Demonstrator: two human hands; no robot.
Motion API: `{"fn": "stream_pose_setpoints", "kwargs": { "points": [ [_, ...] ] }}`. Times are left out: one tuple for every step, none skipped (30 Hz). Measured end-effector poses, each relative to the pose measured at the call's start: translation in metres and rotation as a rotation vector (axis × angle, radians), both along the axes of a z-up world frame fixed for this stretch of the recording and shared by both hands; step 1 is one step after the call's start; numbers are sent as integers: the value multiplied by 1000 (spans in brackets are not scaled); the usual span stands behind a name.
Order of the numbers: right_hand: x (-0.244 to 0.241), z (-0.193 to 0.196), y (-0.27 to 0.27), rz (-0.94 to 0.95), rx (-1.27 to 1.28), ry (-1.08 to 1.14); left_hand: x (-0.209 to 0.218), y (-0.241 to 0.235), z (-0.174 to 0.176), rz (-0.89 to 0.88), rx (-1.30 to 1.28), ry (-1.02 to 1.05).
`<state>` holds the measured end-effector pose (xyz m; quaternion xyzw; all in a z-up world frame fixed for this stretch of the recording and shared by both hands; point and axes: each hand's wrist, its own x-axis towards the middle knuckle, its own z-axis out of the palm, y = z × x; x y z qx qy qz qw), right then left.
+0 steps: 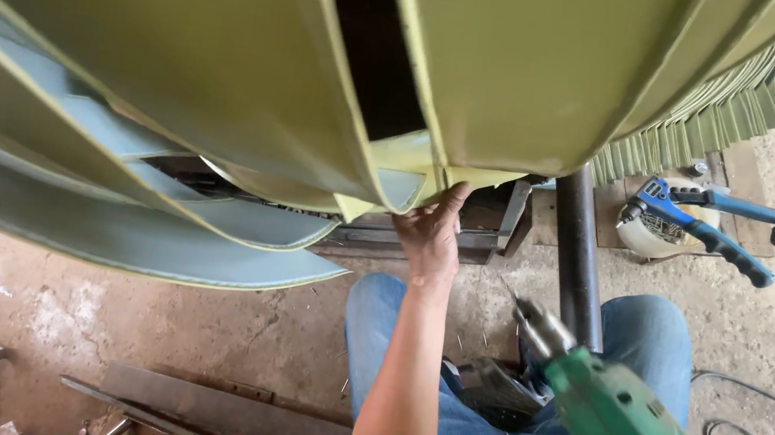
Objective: The person sits on a stool under a large curved metal assembly and fastens overlapping sheet metal edges together. They align the sheets by hand, drill holes with a green electric drill, then use a blue hand riveter to set rivets, repeating the drill-and-rivet cycle along the seam.
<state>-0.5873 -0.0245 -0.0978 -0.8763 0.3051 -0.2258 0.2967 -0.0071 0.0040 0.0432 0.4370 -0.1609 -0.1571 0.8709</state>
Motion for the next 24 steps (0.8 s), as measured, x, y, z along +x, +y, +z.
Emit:
{"fn": "stream_pose_setpoints", "kwargs": {
  "points": [
    [72, 54, -5, 1, -12, -16, -1, -2, -23, 6, 0, 2],
    [139, 117, 13, 12, -27, -37, 2, -4, -44, 1, 87, -14],
    [188, 188, 52, 24, -42, -59, 5, -6, -65, -5, 174, -29],
    [222, 215, 69, 28, -41, -59, 8, -3, -58, 0, 176, -28],
    [256, 242, 84, -106, -97, -13, 10, -2, -50, 2, 85, -39],
    [285, 269, 101, -257, -157, 38, 5, -6, -44, -12, -10, -47],
    [296, 276, 104, -268, -160, 43, 6, -6, -43, -23, -13, -42],
    [306, 282, 108, -294, -189, -31, 4, -4, -44, -23, 47, -42],
    [317, 288, 112, -320, -219, -105, 3, -2, -44, -23, 107, -43],
    [319, 282, 111, -334, -219, -102, 2, -2, -33, -37, 108, -42],
    [321, 276, 109, -298, -242, -146, 1, -3, -22, -32, 58, -6],
    [324, 269, 108, -256, -260, -193, 2, -1, -12, -21, 12, 27],
    [325, 266, 107, -265, -256, -192, 3, -2, -19, -29, 17, 25],
    [325, 263, 106, -220, -252, -229, 4, -2, -25, -38, 0, 6],
    [326, 260, 105, -175, -247, -266, 5, -2, -31, -47, -16, -13],
    [327, 261, 105, -178, -244, -264, 4, -2, -30, -50, -13, -11],
    [329, 262, 106, -184, -255, -249, 3, -1, -29, -43, -9, -6],
    [332, 263, 105, -187, -269, -237, 4, -1, -28, -34, -8, -2],
    [334, 265, 105, -186, -268, -237, 7, -2, -43, -33, -8, -2],
    [336, 267, 104, -170, -253, -251, 8, -3, -59, -30, 4, -38],
    [337, 270, 104, -153, -238, -266, 10, -5, -74, -26, 16, -73],
    [338, 270, 104, -152, -239, -267, 9, -5, -62, -26, 15, -74],
    [339, 271, 104, -155, -229, -268, 7, -5, -50, -31, -52, -58],
    [339, 271, 104, -159, -219, -270, 6, -5, -38, -37, -118, -42]
  ]
}}
